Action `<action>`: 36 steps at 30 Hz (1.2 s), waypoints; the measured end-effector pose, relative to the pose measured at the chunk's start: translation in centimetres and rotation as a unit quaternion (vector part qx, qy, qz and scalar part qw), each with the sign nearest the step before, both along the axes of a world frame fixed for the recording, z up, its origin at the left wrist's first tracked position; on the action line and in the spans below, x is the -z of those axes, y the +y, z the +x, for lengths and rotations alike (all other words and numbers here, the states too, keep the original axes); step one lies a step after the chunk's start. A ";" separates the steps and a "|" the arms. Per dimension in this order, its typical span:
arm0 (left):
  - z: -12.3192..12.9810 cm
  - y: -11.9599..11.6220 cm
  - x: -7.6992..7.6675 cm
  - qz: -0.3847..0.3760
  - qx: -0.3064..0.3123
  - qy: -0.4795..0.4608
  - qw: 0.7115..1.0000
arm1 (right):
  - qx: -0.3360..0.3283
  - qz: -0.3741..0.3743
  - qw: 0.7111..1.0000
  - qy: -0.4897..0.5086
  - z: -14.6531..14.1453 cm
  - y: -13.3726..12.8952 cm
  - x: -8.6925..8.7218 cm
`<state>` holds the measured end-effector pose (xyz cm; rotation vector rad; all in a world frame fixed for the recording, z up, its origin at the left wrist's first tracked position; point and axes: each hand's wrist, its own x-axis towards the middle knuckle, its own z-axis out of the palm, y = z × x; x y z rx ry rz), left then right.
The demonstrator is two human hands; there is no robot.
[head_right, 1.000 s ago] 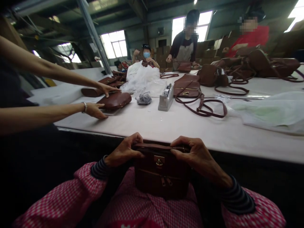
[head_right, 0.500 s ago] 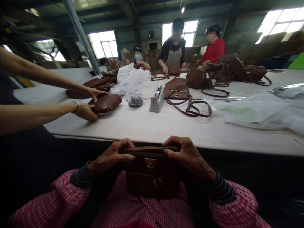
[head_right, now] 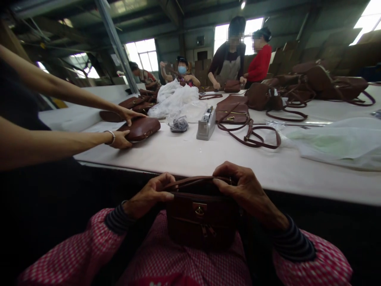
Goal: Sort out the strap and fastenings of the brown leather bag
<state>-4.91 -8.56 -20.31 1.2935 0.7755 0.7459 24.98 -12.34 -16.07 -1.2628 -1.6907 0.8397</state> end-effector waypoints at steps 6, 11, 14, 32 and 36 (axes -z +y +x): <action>0.3 -0.5 0.3 0.010 -0.069 0.031 0.997 | -0.059 0.028 0.998 -0.004 -1.5 -0.6 -1.7; 0.6 -1.2 0.3 0.028 -0.064 0.059 0.996 | -0.079 0.062 0.995 -0.021 -1.9 -1.0 -2.7; 0.3 -1.6 0.9 0.094 -0.062 0.106 0.988 | -0.075 0.036 0.996 -0.024 -0.8 -0.9 -1.9; -0.4 -1.1 1.6 0.102 -0.046 0.226 0.968 | -0.151 -0.095 0.965 0.190 4.9 -1.4 2.5; -0.3 -0.9 1.2 0.097 -0.037 0.246 0.964 | -0.144 -0.099 0.949 0.264 5.8 -1.1 3.2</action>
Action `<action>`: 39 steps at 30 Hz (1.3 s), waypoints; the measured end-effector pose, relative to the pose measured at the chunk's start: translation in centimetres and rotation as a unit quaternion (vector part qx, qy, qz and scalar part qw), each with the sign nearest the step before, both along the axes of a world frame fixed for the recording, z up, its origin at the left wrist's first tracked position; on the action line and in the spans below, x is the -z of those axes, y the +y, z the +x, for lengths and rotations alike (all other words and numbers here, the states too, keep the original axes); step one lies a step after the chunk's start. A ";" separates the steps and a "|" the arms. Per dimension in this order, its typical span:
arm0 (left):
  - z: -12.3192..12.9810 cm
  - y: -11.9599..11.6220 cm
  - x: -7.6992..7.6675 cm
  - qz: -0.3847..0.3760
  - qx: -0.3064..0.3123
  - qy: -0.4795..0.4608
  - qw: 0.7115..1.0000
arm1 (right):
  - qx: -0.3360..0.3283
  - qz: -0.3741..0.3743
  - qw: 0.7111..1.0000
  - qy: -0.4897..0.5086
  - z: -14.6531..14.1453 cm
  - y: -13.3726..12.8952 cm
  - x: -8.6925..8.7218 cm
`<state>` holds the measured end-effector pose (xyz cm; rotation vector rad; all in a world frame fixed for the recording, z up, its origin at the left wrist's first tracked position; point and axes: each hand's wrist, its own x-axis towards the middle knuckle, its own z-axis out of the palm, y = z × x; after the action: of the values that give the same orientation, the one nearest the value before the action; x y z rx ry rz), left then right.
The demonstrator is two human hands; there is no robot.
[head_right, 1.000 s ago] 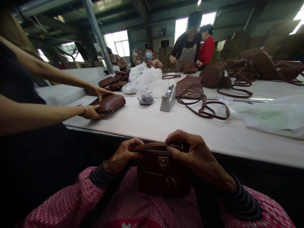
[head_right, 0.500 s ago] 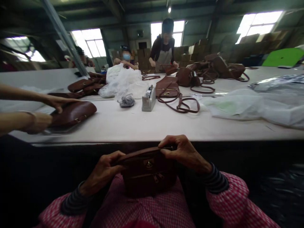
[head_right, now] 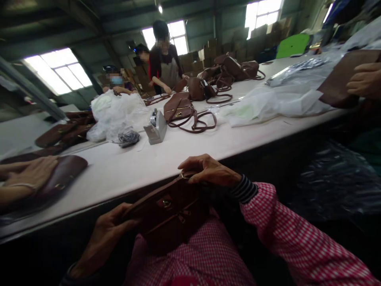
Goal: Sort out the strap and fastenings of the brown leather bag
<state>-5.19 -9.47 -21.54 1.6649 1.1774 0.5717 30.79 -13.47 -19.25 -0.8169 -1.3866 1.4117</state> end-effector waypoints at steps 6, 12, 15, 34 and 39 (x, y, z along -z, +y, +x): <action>0.3 0.6 -0.6 -0.017 0.041 0.003 0.999 | 0.066 0.053 0.995 -0.046 0.5 0.4 0.5; 0.0 0.8 0.1 -0.016 0.026 -0.018 0.999 | 0.050 0.084 0.991 -0.096 1.0 0.2 1.0; -0.1 0.6 0.9 -0.015 0.021 -0.032 0.999 | 0.042 0.107 0.986 -0.120 1.0 0.0 1.0; -2.1 1.3 -3.5 0.037 0.020 0.015 0.999 | 0.094 0.070 0.977 -0.177 -2.7 -1.6 1.8; 3.4 1.5 -7.4 0.189 0.108 0.101 0.971 | 0.077 0.097 0.970 -0.209 -3.6 -1.2 0.3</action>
<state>-1.81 -7.93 -14.16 2.1897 1.0552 0.5197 27.22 -14.68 -19.57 -1.1097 -1.7062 0.9979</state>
